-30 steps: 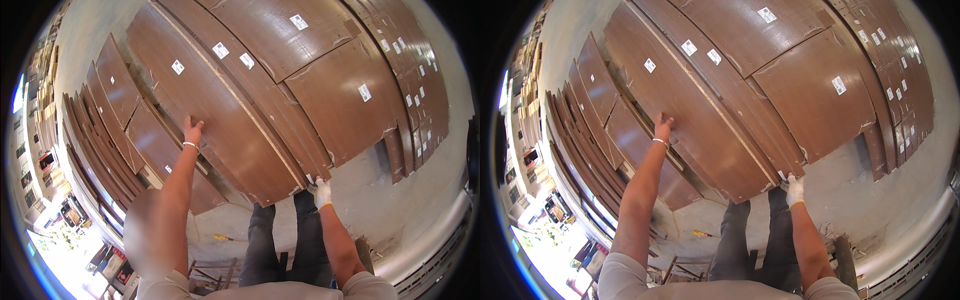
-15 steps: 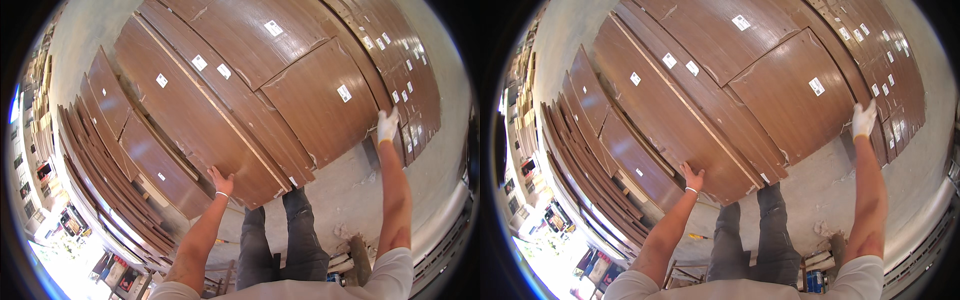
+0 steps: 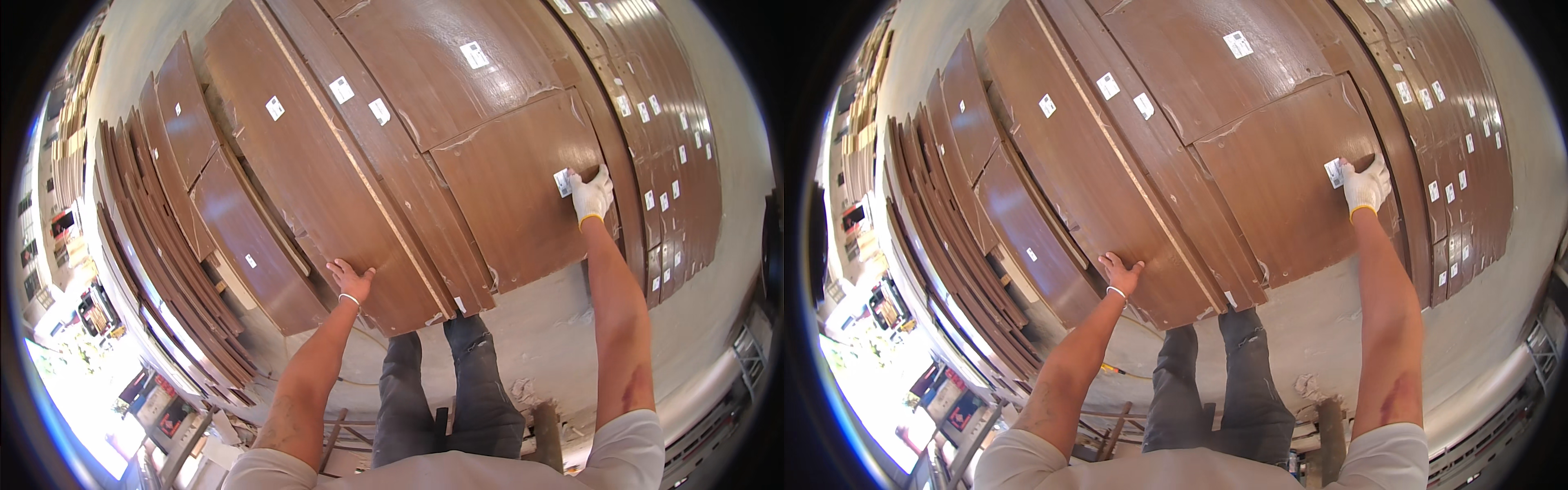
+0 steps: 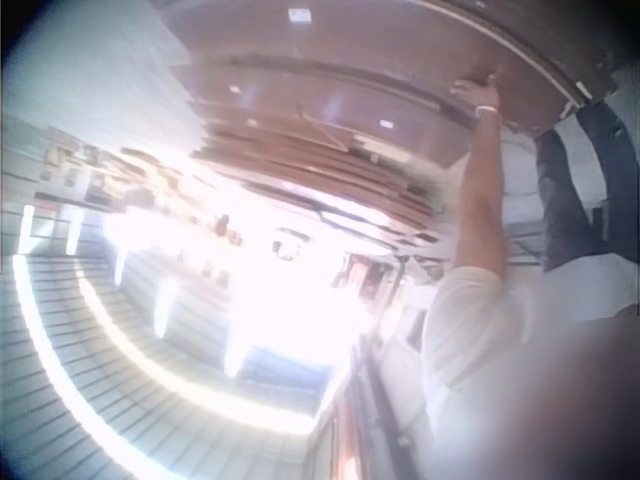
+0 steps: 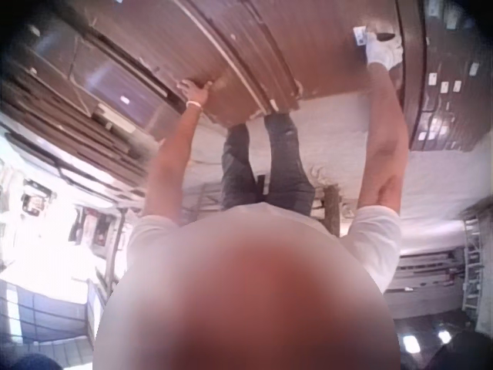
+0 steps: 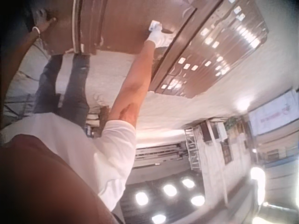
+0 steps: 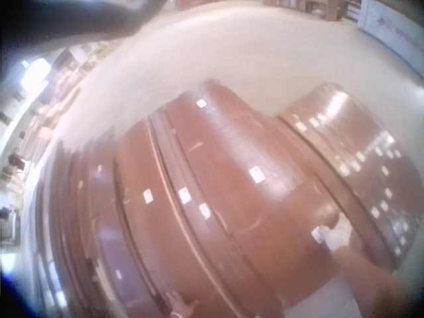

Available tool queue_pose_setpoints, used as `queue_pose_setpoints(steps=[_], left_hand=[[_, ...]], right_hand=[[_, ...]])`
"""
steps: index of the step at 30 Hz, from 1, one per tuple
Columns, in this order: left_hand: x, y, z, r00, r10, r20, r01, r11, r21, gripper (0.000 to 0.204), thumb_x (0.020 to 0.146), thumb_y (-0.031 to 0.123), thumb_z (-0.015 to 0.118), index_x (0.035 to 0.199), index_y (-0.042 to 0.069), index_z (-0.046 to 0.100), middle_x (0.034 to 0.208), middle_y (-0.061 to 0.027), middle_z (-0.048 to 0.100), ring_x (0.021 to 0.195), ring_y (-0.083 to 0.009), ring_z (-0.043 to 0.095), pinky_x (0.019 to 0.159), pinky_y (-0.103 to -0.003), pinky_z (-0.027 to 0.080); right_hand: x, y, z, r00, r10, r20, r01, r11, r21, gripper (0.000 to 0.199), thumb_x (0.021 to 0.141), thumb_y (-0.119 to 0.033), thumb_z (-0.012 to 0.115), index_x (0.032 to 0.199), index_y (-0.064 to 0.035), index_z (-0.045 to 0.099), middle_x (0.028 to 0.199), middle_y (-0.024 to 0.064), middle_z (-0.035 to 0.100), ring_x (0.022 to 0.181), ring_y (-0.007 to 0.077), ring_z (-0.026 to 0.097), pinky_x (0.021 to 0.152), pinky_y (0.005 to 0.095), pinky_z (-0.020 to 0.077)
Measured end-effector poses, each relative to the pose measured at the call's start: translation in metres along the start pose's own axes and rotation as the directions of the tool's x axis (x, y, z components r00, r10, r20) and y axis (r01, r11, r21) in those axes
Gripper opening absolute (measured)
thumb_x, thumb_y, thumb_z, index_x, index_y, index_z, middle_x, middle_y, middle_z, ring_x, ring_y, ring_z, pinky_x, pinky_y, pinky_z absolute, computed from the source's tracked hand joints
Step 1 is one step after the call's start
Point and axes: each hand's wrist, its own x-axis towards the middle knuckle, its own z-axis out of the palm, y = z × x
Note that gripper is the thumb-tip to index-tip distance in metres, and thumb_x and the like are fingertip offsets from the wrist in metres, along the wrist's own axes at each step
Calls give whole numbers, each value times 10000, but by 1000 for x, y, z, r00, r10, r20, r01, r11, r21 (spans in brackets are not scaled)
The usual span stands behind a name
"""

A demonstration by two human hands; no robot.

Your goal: The person wipes several brown wooden panels and trim pieces with a cloth on a workbench in a workshop. They pick up each piece, wipe it, and place it back on the bench or nearby stacks.

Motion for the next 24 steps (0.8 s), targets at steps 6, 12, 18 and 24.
queue_pose_setpoints(steps=[6, 12, 18, 24], left_hand=[[-1, -3, 1, 999, 32, -22, -33, 999, -36, 1210, 836, 429, 793, 1604, -77, 7, 1650, -381, -116, 1520, -585, 75, 1254, -550, 199], [-6, 0, -2, 998, 54, -7, -54, 998, -6, 1228, 829, 435, 803, 1601, -74, -6, 1651, -377, -119, 1526, -578, 59, 1249, -565, 191], [-13, 8, -17, 995, 25, 101, -24, 1000, -9, 1243, 827, 407, 803, 1615, -23, -56, 1645, -365, -179, 1525, -589, 27, 1240, -584, 208], [-17, -18, -31, 966, 150, 212, -143, 989, -46, 1184, 843, 369, 782, 1644, 46, -30, 1673, -305, -177, 1561, -506, 27, 1260, -524, 225]], right_hand=[[-6, -7, -4, 999, -13, 37, 13, 1000, -8, 1017, 790, -603, 780, 1564, -108, 343, 1527, 248, 440, 1416, 436, 418, 1181, 508, 346], [-6, -2, 0, 995, -99, 28, 101, 993, -58, 982, 821, -605, 759, 1536, -47, 383, 1467, 264, 513, 1379, 412, 484, 1157, 472, 388], [9, 1, 5, 994, -91, 69, 97, 990, -100, 1040, 832, -665, 713, 1578, -48, 333, 1546, 279, 439, 1434, 418, 440, 1175, 492, 377], [-38, -37, -11, 970, -156, 185, 218, 896, -387, 910, 907, -609, 641, 1601, -118, 314, 1593, 244, 392, 1441, 404, 436, 1143, 563, 359]])
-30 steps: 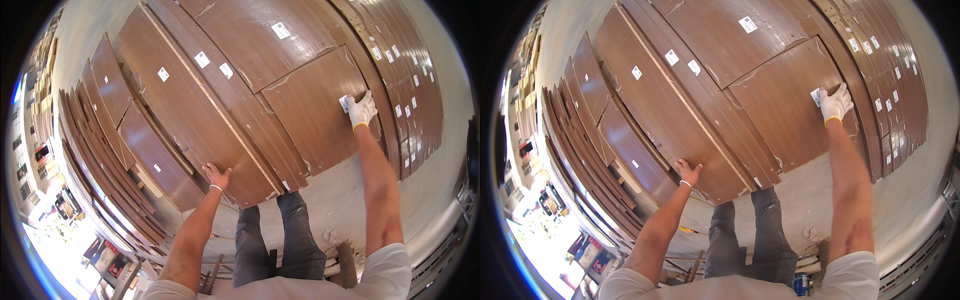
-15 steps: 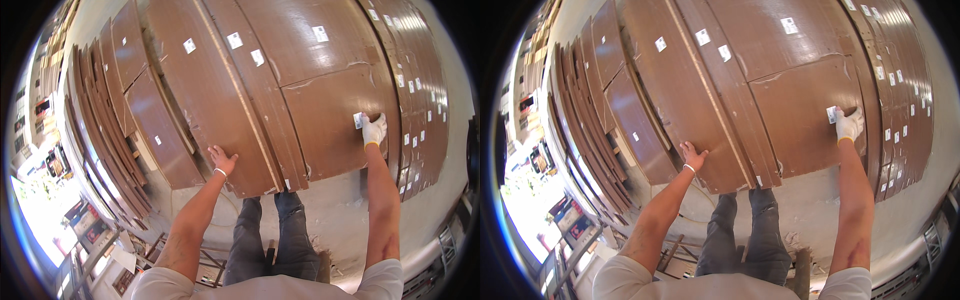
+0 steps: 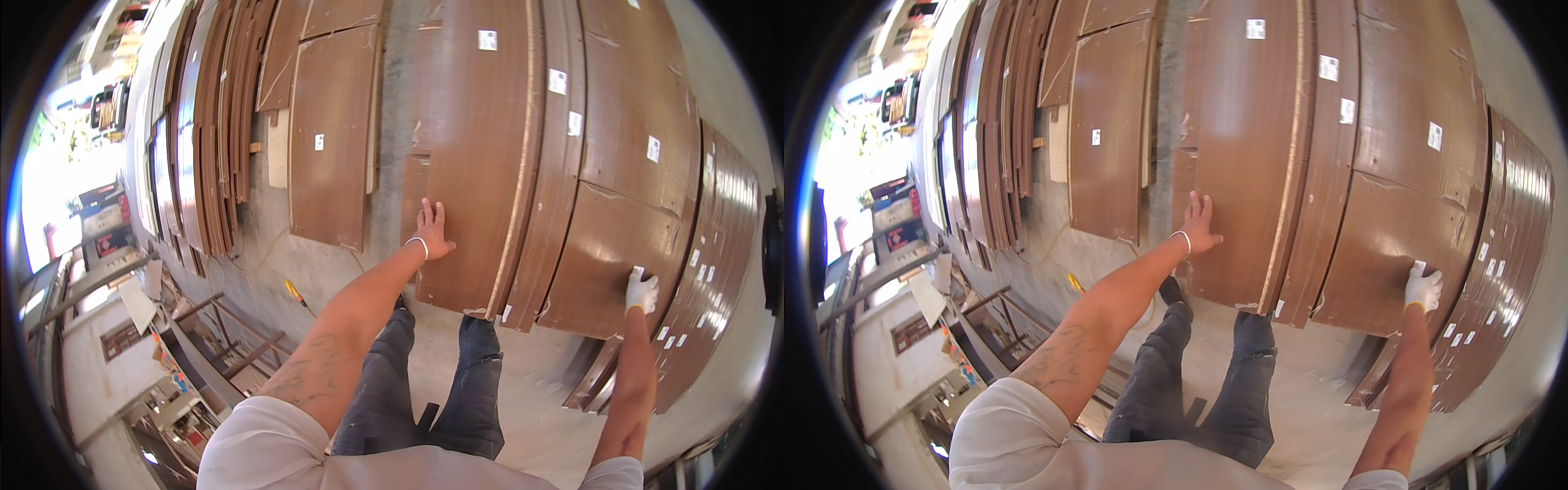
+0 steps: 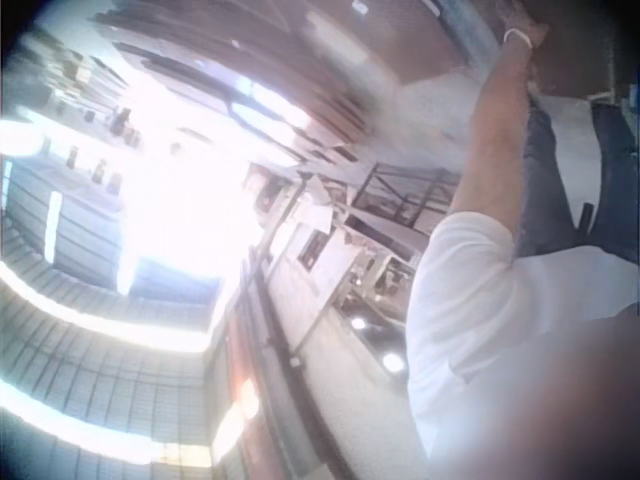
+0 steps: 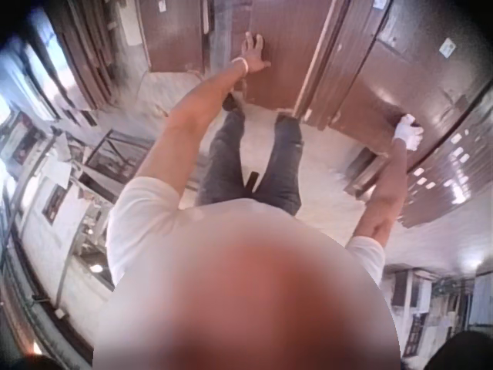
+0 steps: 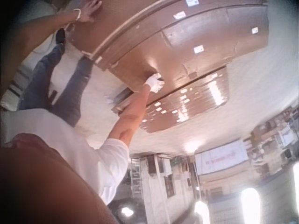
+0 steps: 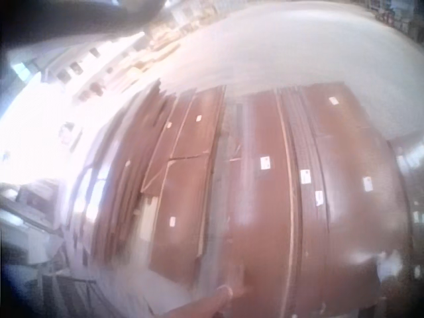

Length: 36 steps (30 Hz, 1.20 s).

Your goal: The person wipes several brown wooden panels and trim pieces with a cloth on a workbench in a workshop. They pick up each piece, wipe it, and place it back on the bench or nearby stacks.

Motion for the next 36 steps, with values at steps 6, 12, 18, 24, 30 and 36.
queue_pose_setpoints(steps=[6, 12, 18, 24, 30, 36], left_hand=[[-18, -42, 8, 970, 185, -158, -228, 917, -328, 930, 902, 279, 710, 1631, 34, 188, 1710, -254, -7, 1571, -421, 141, 1270, -439, 237], [-98, -121, 129, 976, 135, -173, -211, 793, -572, 569, 924, 264, 654, 1422, 9, 551, 1458, -263, 523, 1342, -417, 515, 1146, -464, 410], [-195, -306, 252, 995, 95, -5, -84, 855, -511, 274, 927, 242, 591, 1074, 35, 695, 1166, -220, 693, 1115, -424, 648, 967, -491, 522], [-291, -469, 295, 797, -598, 83, 413, 440, -797, 312, 891, 265, 638, 1082, 38, 732, 1089, -221, 739, 1064, -413, 687, 954, -455, 548], [-322, -507, 363, 715, -686, 137, 360, 192, -913, 324, 891, 235, 618, 1102, 20, 737, 1159, -238, 719, 1127, -400, 666, 1004, -454, 523], [-313, -425, 432, 636, -685, 355, 352, -152, -923, 347, 884, 249, 597, 1082, 6, 745, 1189, -247, 698, 1144, -413, 642, 1019, -454, 507]], right_hand=[[-234, -110, 40, 729, -652, -210, 676, 734, 66, 834, 892, -254, 722, 1588, -42, 314, 1637, 242, 309, 1535, 467, 223, 1271, 575, 147], [-439, -179, 98, 604, -714, 354, 752, 658, 45, 914, 840, -359, 715, 1606, -93, 292, 1685, 258, 172, 1554, 451, 161, 1271, 527, 166], [-478, -194, 110, 549, -728, 411, 695, 671, 258, 621, 886, -317, 645, 1431, -32, 563, 1471, 281, 519, 1340, 427, 542, 1129, 418, 430], [-545, -186, 93, 549, -646, 530, 762, 647, -1, 413, 888, -248, 611, 1207, -14, 731, 1142, 206, 754, 1126, 305, 711, 1012, 372, 509], [-654, -201, 132, 289, -675, 679, 813, 548, 199, 415, 888, -203, 617, 1247, -21, 721, 1119, 170, 763, 1071, 220, 716, 954, 338, 531], [-735, -167, 190, -200, -341, 919, 337, 856, 391, 380, 1011, -4, 515, 1376, 89, 566, 1182, 139, 685, 999, 187, 672, 909, 292, 543]])
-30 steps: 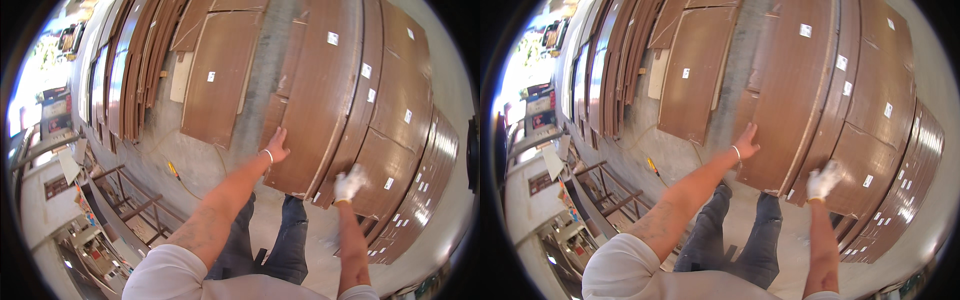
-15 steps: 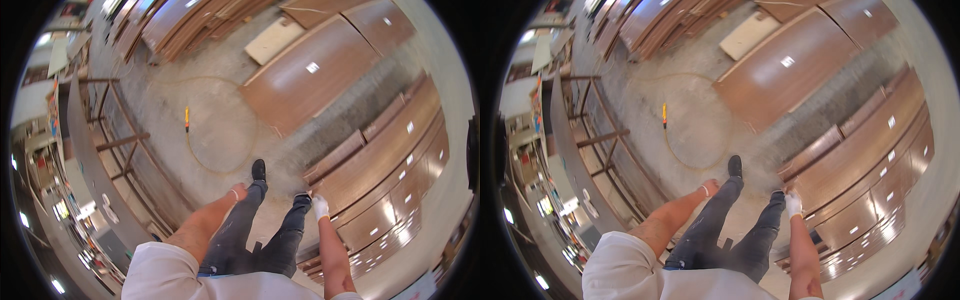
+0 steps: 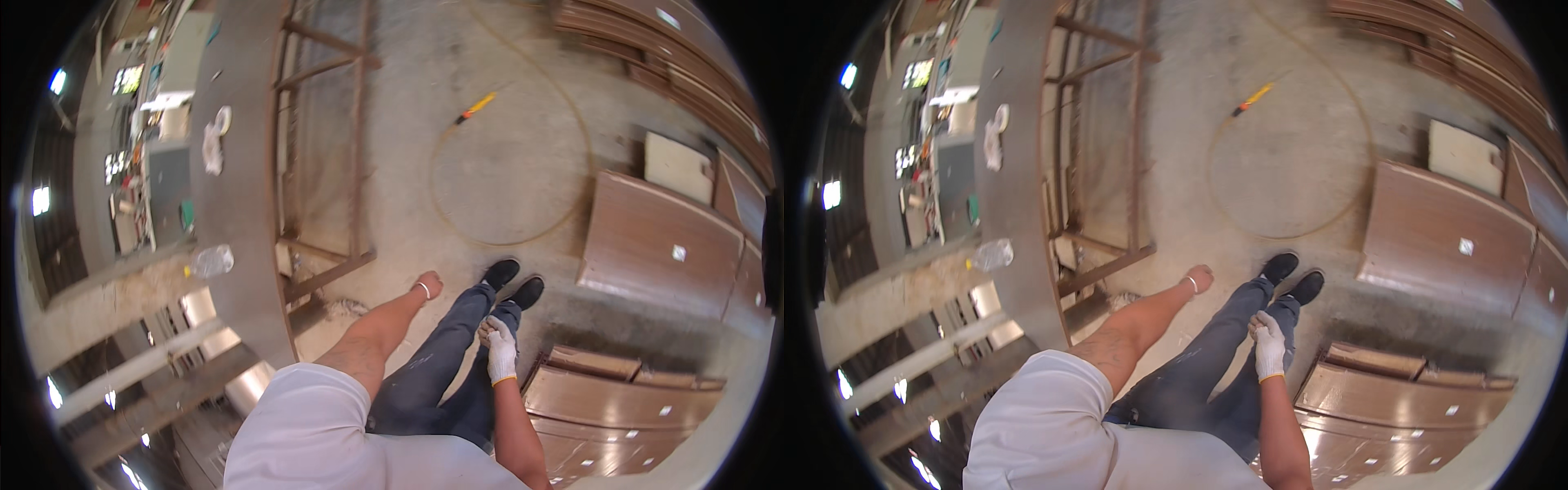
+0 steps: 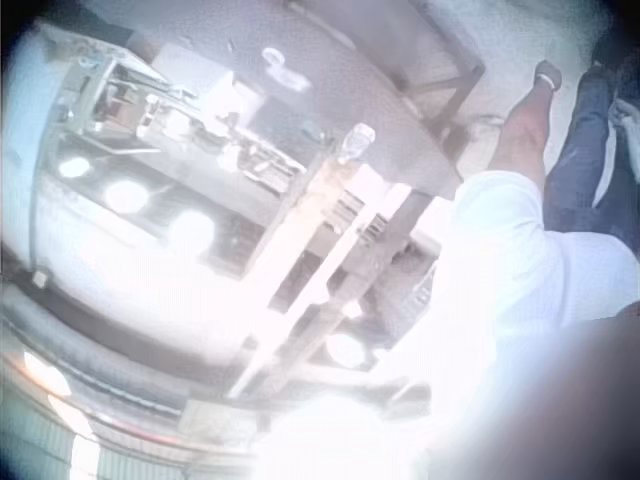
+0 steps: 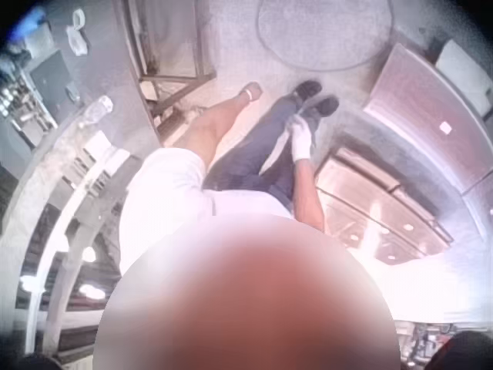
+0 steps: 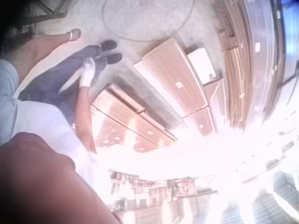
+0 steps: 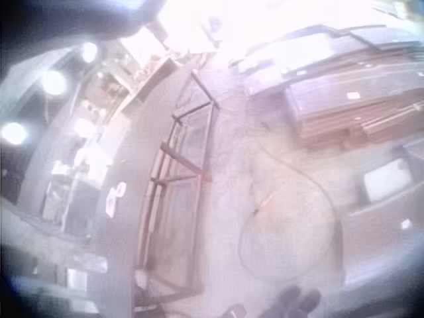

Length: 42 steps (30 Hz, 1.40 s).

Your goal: The person wipes several brown wooden panels and trim pieces with a cloth on a workbench in a workshop. They pick up each piece, wipe it, and place it back on the bench or nearby stacks.

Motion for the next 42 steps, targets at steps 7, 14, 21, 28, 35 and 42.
queue_pose_setpoints(steps=[7, 14, 21, 28, 35, 42], left_hand=[[-74, -8, -1, 999, -20, -37, 13, 986, -169, 309, 906, 215, 586, 1094, 20, 735, 1127, -236, 717, 1091, -395, 672, 985, -444, 521], [-37, 8, -86, 922, -53, -383, -146, 870, -471, 218, 916, 138, 629, 1082, 39, 732, 1000, -228, 737, 946, -368, 723, 869, -386, 565], [182, -37, -123, 988, -136, 76, 133, 990, 47, 329, 939, 244, 574, 1151, 27, 701, 1224, -253, 691, 1158, -425, 653, 990, -499, 530], [417, 13, -145, 924, -89, -372, 87, 996, -23, 380, 909, 241, 685, 1237, 78, 585, 1313, -176, 639, 1232, -403, 605, 1008, -509, 527], [420, 76, -162, 918, 173, -357, -213, 974, -75, 186, 928, 205, 667, 1040, 56, 655, 957, -166, 725, 928, -364, 699, 846, -464, 574], [85, 158, -180, 822, 526, 221, -52, 454, -889, 98, 989, 92, 632, 1024, 35, 561, 939, -79, 672, 869, -178, 683, 815, -355, 583]], right_hand=[[-31, -27, 33, 959, 265, -101, -276, 955, -107, 58, 965, -46, 544, 925, -89, 543, 790, -42, 409, 671, 84, 383, 610, 250, 344], [-11, -113, 27, 998, 61, -34, -50, 962, 267, 241, 836, -126, 632, 828, -185, 398, 762, -31, 291, 685, 130, 333, 655, 294, 342], [31, -21, 81, 997, 43, 65, -65, 924, 377, 388, 823, -265, 763, 1066, -101, 509, 890, -6, 457, 858, 155, 512, 879, 345, 494], [43, 95, 139, 864, 450, -225, -480, 871, -102, 576, 918, -67, 518, 1477, 58, 463, 1364, 209, 625, 1185, 207, 613, 1008, 308, 466], [98, 56, 155, 950, 196, -244, -224, 971, -89, 516, 989, 0, 471, 1496, 69, 415, 1436, 242, 556, 1339, 326, 561, 1161, 431, 434], [161, -144, 212, 819, -488, -300, 422, 868, -260, 863, 937, -147, 695, 1632, -51, 193, 1523, 249, 459, 1267, 299, 593, 1065, 433, 500]])
